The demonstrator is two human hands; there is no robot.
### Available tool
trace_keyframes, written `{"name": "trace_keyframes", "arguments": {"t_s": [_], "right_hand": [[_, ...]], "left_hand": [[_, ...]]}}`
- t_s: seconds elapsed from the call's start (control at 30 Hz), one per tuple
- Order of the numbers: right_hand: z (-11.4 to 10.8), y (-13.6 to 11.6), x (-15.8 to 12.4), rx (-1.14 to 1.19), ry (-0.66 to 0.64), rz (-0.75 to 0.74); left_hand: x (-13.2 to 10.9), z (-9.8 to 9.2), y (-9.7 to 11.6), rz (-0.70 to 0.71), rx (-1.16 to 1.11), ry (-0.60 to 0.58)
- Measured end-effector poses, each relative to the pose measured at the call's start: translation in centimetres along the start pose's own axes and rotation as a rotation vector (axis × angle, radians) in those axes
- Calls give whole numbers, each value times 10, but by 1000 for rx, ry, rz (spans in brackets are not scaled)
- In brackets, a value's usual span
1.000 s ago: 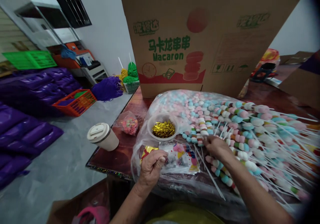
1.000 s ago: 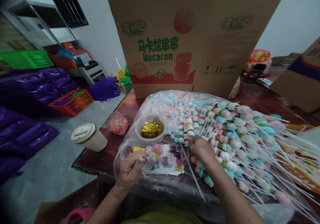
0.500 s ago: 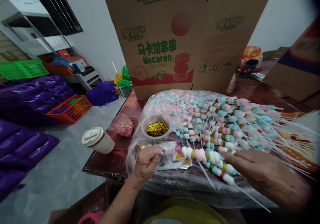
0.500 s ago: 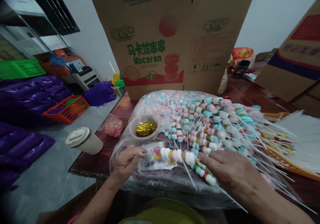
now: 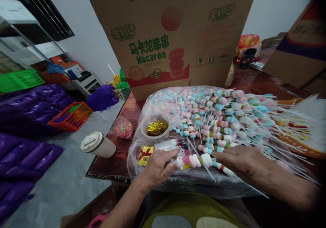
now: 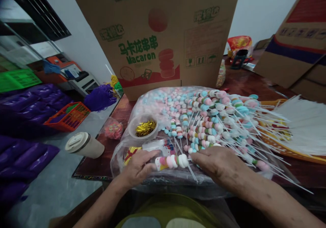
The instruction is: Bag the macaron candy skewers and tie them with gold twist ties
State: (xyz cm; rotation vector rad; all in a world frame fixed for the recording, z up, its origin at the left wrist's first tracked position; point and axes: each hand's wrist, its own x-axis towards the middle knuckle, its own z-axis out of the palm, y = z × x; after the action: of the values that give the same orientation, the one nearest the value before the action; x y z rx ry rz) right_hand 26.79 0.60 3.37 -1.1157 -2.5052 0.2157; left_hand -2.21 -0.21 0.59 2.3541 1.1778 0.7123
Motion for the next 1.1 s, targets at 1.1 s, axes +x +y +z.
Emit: {"name": "trace_keyframes", "arguments": {"t_s": [1.1], "right_hand": [[64, 7, -3, 179, -346, -296]], "left_hand": [[33, 25, 9, -462, -665, -604]]}}
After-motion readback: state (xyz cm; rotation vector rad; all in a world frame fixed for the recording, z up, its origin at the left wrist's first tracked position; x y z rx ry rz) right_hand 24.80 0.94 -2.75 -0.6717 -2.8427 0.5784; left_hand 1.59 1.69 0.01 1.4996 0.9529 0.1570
